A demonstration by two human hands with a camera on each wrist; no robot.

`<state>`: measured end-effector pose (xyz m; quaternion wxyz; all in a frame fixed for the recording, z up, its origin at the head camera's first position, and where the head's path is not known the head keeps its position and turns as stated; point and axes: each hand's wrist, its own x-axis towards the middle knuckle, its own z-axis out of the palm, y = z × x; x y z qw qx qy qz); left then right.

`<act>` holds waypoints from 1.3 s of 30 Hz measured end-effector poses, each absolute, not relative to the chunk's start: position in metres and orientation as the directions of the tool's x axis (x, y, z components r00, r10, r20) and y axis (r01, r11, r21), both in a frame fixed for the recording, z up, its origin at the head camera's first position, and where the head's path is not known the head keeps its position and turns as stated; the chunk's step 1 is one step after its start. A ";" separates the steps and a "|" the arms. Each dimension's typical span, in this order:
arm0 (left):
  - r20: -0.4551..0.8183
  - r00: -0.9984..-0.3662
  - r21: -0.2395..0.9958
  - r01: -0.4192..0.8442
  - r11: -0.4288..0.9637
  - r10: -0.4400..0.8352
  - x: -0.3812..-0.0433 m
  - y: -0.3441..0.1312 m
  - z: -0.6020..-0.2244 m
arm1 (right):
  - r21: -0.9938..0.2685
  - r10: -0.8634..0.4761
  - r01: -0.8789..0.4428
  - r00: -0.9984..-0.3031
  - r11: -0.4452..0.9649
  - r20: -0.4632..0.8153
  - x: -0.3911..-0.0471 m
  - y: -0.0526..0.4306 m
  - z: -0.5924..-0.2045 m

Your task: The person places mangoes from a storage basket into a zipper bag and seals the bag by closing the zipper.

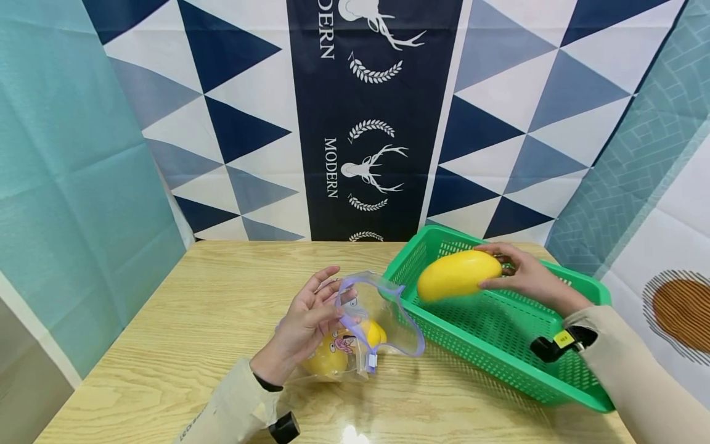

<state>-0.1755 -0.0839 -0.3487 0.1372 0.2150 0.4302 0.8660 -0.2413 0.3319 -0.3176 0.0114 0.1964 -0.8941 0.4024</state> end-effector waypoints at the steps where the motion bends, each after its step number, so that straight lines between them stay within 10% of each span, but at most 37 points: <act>1: 0.254 -0.870 0.805 -0.052 -0.591 0.423 -0.176 -0.084 -0.349 | -0.721 -0.341 -0.364 -0.921 0.589 0.186 -0.240 0.331 -0.317; 39: 0.243 -0.874 0.806 -0.058 -0.588 0.420 -0.175 -0.084 -0.348 | -0.712 -0.275 -0.496 -0.868 0.497 0.413 -0.207 0.318 -0.293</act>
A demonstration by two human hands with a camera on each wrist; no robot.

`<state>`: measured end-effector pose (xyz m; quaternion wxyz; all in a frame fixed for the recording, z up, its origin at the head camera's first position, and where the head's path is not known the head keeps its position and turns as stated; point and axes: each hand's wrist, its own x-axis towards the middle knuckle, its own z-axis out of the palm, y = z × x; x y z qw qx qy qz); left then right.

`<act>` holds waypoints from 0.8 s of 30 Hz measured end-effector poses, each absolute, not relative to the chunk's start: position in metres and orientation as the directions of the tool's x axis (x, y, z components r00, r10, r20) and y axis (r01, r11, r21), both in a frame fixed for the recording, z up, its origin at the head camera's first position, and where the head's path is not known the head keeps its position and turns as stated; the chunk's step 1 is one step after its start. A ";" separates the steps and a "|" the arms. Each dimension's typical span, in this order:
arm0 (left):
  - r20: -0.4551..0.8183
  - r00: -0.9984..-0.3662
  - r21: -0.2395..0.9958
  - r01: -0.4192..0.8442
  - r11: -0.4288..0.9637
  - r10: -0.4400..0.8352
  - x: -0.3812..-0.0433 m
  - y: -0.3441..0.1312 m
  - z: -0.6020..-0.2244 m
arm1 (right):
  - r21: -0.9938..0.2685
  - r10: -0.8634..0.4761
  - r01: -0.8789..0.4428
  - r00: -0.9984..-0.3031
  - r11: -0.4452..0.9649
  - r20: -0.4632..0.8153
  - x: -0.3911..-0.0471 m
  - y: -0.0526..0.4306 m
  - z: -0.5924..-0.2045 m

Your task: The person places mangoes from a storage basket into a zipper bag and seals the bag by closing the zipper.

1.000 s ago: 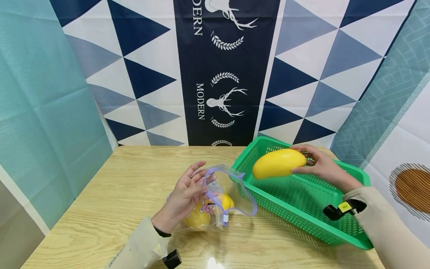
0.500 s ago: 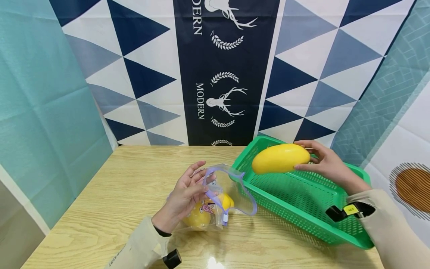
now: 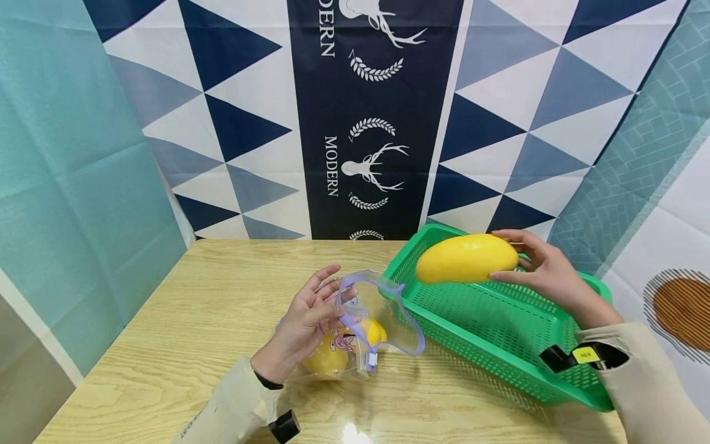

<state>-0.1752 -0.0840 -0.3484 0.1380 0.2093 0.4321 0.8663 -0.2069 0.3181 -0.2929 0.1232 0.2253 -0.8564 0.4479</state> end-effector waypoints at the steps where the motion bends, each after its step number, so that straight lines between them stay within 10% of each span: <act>1: 0.245 -0.874 0.806 -0.058 -0.589 0.421 -0.175 -0.084 -0.348 | -0.714 -0.267 -0.494 -0.870 0.496 0.415 -0.206 0.317 -0.293; 24: 0.258 -0.871 0.807 -0.044 -0.589 0.418 -0.177 -0.084 -0.350 | -0.703 -0.310 -0.603 -0.797 0.377 0.518 -0.184 0.306 -0.293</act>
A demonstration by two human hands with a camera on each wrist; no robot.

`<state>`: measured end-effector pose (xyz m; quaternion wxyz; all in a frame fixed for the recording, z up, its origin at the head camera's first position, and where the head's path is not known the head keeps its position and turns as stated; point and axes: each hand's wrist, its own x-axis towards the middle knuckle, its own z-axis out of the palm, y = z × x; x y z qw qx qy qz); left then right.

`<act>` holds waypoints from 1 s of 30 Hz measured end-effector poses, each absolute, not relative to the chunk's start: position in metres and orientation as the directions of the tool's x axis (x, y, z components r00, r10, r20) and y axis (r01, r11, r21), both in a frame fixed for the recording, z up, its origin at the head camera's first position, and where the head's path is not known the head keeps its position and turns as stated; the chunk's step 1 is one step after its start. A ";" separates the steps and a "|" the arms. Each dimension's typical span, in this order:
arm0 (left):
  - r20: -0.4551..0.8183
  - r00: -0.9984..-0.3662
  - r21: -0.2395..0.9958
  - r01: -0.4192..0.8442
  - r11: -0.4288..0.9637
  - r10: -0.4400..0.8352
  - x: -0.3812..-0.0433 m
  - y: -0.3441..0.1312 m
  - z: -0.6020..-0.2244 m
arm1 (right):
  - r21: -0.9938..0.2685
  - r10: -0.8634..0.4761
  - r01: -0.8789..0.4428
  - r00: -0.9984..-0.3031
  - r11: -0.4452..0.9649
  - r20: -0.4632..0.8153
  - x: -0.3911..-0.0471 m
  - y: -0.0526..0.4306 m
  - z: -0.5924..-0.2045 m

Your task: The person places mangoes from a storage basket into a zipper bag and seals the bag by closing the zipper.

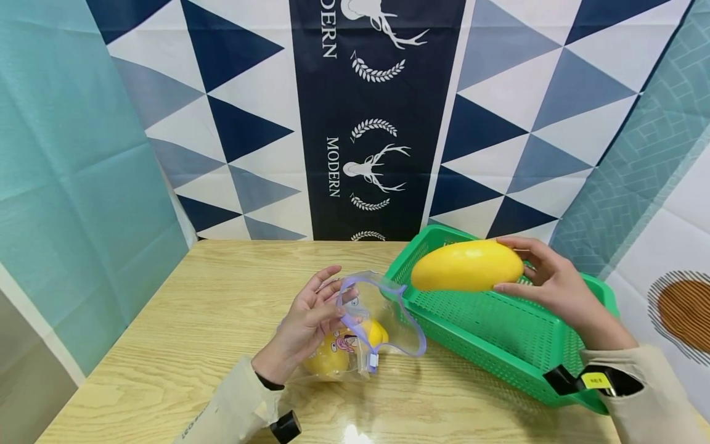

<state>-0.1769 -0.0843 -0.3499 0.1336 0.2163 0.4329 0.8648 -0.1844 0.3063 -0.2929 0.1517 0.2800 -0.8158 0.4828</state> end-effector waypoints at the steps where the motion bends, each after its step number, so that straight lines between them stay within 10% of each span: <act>1: 0.257 -0.871 0.807 -0.045 -0.589 0.418 -0.177 -0.084 -0.350 | -0.708 -0.319 -0.610 -0.791 0.356 0.522 -0.184 0.306 -0.293; 30: 0.254 -0.873 0.804 -0.049 -0.592 0.416 -0.177 -0.083 -0.351 | -0.719 -0.402 -0.678 -0.708 0.155 0.581 -0.162 0.281 -0.306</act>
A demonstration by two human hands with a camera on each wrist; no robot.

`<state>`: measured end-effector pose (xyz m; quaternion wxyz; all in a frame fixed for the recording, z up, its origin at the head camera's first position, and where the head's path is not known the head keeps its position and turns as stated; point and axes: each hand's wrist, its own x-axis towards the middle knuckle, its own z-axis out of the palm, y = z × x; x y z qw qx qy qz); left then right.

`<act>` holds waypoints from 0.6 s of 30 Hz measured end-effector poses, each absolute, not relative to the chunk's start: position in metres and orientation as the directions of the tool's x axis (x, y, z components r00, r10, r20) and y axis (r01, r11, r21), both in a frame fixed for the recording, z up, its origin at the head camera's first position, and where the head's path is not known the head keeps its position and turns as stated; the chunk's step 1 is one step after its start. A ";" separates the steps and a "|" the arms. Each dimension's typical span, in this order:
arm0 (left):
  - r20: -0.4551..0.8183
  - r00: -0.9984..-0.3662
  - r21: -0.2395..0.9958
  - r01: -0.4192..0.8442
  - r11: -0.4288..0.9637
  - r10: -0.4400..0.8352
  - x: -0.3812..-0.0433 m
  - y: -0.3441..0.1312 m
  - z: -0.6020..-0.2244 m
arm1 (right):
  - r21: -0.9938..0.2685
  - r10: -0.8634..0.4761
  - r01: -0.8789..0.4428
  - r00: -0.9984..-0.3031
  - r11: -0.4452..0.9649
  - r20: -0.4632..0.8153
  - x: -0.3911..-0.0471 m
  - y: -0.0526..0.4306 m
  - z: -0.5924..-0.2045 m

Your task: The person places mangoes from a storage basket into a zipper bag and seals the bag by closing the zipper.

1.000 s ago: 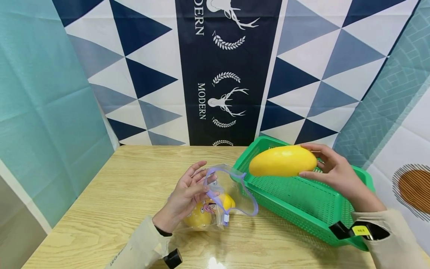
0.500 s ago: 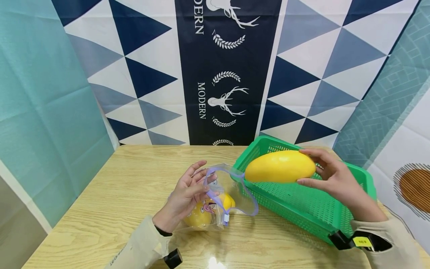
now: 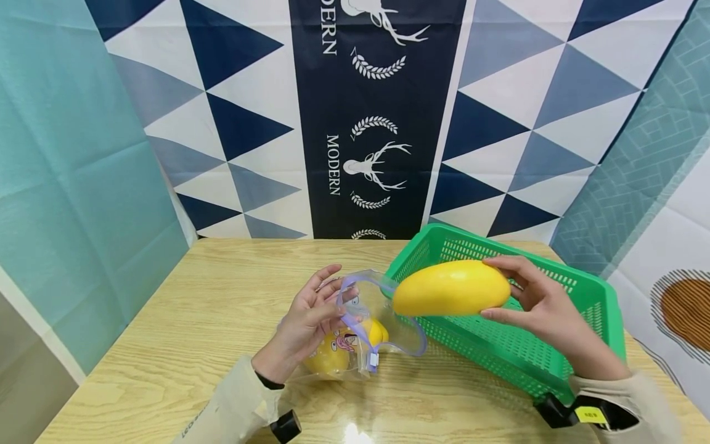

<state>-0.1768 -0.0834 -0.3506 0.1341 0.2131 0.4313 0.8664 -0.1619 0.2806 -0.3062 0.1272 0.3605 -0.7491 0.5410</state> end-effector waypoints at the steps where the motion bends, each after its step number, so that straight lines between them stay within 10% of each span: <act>1: 0.253 -0.873 0.804 -0.049 -0.593 0.416 -0.177 -0.083 -0.351 | -0.717 -0.405 -0.681 -0.704 0.152 0.583 -0.162 0.279 -0.307; 18: 0.262 -0.868 0.809 -0.041 -0.586 0.422 -0.177 -0.083 -0.353 | -0.679 -0.380 -0.686 -0.719 0.259 0.582 -0.154 0.260 -0.322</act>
